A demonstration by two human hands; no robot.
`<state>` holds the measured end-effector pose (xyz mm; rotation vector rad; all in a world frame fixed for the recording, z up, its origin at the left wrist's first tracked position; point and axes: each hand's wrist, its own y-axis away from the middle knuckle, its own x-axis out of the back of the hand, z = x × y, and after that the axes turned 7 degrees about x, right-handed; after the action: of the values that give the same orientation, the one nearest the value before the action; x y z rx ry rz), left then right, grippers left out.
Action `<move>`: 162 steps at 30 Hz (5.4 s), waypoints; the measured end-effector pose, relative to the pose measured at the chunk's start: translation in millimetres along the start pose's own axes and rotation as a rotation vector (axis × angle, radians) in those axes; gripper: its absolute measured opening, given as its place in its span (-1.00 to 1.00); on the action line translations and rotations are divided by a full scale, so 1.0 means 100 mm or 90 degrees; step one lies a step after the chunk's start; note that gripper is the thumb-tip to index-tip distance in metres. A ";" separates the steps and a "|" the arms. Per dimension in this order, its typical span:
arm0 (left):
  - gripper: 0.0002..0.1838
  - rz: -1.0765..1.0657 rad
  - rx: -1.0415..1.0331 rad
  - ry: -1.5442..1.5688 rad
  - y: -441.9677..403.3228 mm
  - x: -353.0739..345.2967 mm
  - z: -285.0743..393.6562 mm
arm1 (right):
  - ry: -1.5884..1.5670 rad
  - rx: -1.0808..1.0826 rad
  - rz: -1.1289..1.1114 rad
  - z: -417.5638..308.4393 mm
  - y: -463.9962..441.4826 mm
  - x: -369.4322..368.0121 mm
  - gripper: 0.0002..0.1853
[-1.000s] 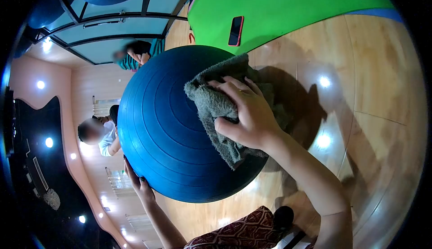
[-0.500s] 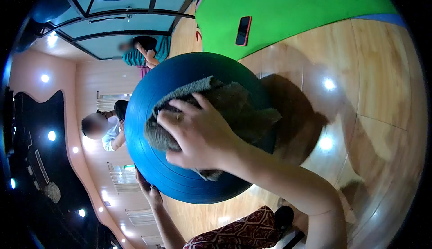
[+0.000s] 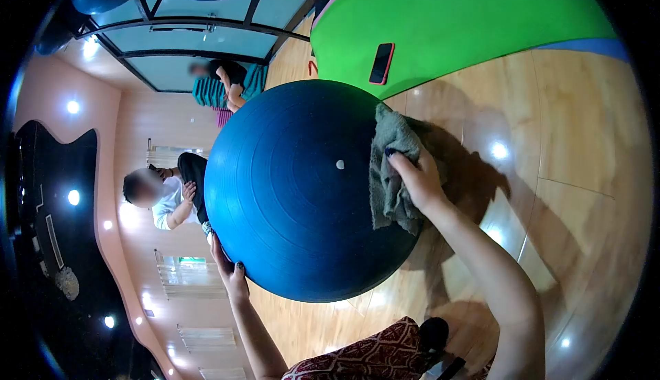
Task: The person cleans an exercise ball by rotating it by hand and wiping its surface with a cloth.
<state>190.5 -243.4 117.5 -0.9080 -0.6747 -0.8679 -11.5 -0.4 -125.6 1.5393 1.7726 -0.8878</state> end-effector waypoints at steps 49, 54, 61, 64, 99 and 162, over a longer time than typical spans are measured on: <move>-0.35 0.079 -0.175 -0.097 -0.34 -0.32 1.06 | 0.394 0.251 0.009 -1.31 -0.20 -0.51 -0.62; -0.42 0.008 -0.047 -0.233 -0.33 -0.28 0.28 | 0.260 0.185 0.002 -1.48 -0.22 -0.44 -0.62; -0.35 0.002 0.007 -0.162 -0.20 -0.61 0.82 | 0.653 0.494 -0.099 -1.67 0.02 -0.87 -0.49; -0.32 0.023 0.010 -0.243 -0.17 -0.69 1.03 | 0.767 0.560 -0.177 -1.74 0.15 -1.02 -0.50; -0.14 -0.143 -0.127 0.373 -0.36 -1.22 0.87 | 0.955 0.221 -0.306 -2.53 -0.19 -2.22 -0.69; 0.21 -0.183 -0.332 0.455 -0.07 -2.88 2.47 | 1.731 0.326 -0.305 -3.19 0.43 -1.14 -0.46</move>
<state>9.3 69.4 4.2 -0.8784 0.0607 -1.5671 38.0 197.4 148.1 -0.7880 -0.9732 -0.7165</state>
